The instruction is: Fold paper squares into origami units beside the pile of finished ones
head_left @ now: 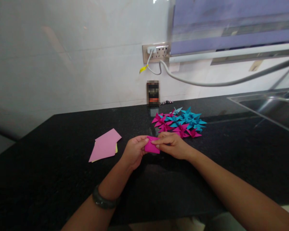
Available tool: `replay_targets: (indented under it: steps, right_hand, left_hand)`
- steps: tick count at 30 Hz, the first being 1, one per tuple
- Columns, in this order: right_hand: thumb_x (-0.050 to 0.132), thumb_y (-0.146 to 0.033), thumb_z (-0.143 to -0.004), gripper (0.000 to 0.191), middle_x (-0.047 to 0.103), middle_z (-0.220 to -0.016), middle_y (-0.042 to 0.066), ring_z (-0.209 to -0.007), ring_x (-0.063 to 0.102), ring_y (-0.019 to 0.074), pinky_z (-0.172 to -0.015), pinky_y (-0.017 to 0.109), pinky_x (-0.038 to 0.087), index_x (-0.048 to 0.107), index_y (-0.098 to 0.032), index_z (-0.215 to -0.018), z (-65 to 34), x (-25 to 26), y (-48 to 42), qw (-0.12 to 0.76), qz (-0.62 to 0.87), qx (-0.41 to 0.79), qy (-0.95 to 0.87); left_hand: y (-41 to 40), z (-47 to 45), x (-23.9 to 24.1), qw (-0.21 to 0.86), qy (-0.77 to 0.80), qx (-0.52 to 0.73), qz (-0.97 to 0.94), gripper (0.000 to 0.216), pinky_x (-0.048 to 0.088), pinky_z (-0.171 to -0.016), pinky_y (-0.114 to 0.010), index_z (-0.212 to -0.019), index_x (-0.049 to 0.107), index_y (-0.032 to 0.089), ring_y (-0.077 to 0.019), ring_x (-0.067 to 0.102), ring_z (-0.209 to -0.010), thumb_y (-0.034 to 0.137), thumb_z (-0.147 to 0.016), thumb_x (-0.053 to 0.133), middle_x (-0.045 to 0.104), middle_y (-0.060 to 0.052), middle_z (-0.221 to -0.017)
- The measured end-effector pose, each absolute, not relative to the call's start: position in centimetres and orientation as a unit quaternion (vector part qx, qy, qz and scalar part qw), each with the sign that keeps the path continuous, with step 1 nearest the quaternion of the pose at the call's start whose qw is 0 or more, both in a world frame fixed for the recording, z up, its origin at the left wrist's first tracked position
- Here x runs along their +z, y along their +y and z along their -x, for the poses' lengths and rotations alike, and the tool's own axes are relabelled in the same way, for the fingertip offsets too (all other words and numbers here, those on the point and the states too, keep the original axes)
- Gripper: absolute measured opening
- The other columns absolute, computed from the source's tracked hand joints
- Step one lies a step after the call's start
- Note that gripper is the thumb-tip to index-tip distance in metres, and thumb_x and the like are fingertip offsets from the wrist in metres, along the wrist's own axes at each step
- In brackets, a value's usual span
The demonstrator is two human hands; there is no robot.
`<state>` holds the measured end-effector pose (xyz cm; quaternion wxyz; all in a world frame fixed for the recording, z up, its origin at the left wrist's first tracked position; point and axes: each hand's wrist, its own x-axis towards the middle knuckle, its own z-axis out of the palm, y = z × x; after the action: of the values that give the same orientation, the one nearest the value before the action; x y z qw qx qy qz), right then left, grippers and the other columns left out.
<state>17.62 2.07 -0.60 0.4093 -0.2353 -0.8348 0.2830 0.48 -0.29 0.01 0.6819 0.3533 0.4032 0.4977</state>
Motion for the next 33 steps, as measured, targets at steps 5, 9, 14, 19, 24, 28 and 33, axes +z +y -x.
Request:
replay_targets:
  steps: [5, 9, 14, 19, 24, 28, 33]
  right_hand:
    - [0.053, -0.019, -0.079, 0.021, 0.051, -0.066, 0.0, -0.063, 0.049, 0.0093, -0.057, 0.021, 0.04, 0.068, -0.022, -0.093, -17.5, -0.8, 2.1, 0.388, 0.243, 0.26, -0.85]
    - [0.051, -0.019, -0.08, 0.022, 0.048, -0.065, 0.0, -0.061, 0.047, 0.0088, -0.055, 0.021, 0.038, 0.068, -0.022, -0.093, -17.5, -0.7, 2.0, 0.364, 0.243, 0.239, -0.866]
    - [0.052, -0.023, -0.079, 0.016, 0.051, -0.073, 0.002, -0.067, 0.048, 0.0101, -0.059, 0.022, 0.039, 0.066, -0.019, -0.086, -17.1, -0.5, 1.6, 0.378, 0.261, 0.289, -0.84]
    - [0.06, -0.038, -0.071, 0.024, 0.046, -0.058, -0.005, -0.05, 0.044, 0.007, -0.046, 0.019, 0.036, 0.05, -0.017, -0.079, -16.0, -0.6, 1.4, 0.443, 0.395, 0.454, -0.664]
    - [0.06, -0.042, -0.069, 0.032, 0.043, -0.047, -0.006, -0.041, 0.04, 0.0057, -0.039, 0.018, 0.032, 0.045, -0.016, -0.06, -15.8, -0.9, 1.5, 0.347, 0.423, 0.493, -0.677]
    - [0.058, -0.032, -0.072, 0.023, 0.046, -0.049, -0.005, -0.043, 0.041, 0.0054, -0.041, 0.017, 0.032, 0.048, -0.015, -0.06, -16.0, -0.8, 1.3, 0.341, 0.41, 0.463, -0.708]
    - [0.055, -0.025, -0.072, 0.019, 0.044, -0.047, -0.005, -0.043, 0.036, 0.0046, -0.039, 0.016, 0.026, 0.047, -0.015, -0.058, -16.2, -0.4, 1.1, 0.345, 0.399, 0.441, -0.726]
  left_hand:
    - [-0.3, -0.5, 0.1, 0.675, 0.419, 0.501, -0.343, 0.015, 0.046, -0.054, -0.022, -0.073, 0.064, 0.008, -0.0102, 0.057, -0.052, 0.019, -0.063, 0.067, 0.065, -0.005, -0.062]
    - [-0.2, -0.6, -0.2, 0.661, 0.432, 0.498, -0.358, 0.019, 0.046, -0.054, -0.023, -0.07, 0.063, 0.008, -0.0107, 0.057, -0.052, 0.023, -0.061, 0.07, 0.065, -0.004, -0.06]
    - [-0.2, -0.9, -0.6, 0.62, 0.456, 0.536, -0.347, 0.021, 0.043, -0.05, -0.02, -0.067, 0.06, 0.01, -0.0092, 0.056, -0.048, 0.021, -0.056, 0.073, 0.063, -0.002, -0.055]
    - [-0.5, -1.1, -0.4, 0.581, 0.453, 0.574, -0.358, 0.02, 0.042, -0.049, -0.019, -0.066, 0.059, 0.012, -0.0078, 0.054, -0.045, 0.022, -0.056, 0.074, 0.062, 0.001, -0.052]
    - [-0.5, -1.2, -0.4, 0.563, 0.457, 0.577, -0.376, 0.021, 0.044, -0.05, -0.022, -0.067, 0.06, 0.013, -0.0099, 0.056, -0.047, 0.023, -0.055, 0.074, 0.064, 0.0, -0.054]
    - [-0.4, -1.2, -0.4, 0.563, 0.453, 0.582, -0.373, 0.021, 0.043, -0.05, -0.021, -0.065, 0.059, 0.013, -0.0095, 0.055, -0.047, 0.023, -0.054, 0.074, 0.062, 0.001, -0.053]
    - [-0.4, -1.2, -0.3, 0.57, 0.455, 0.568, -0.382, 0.024, 0.04, -0.048, -0.02, -0.064, 0.059, 0.012, -0.0076, 0.05, -0.046, 0.034, -0.062, 0.069, 0.059, 0.002, -0.053]
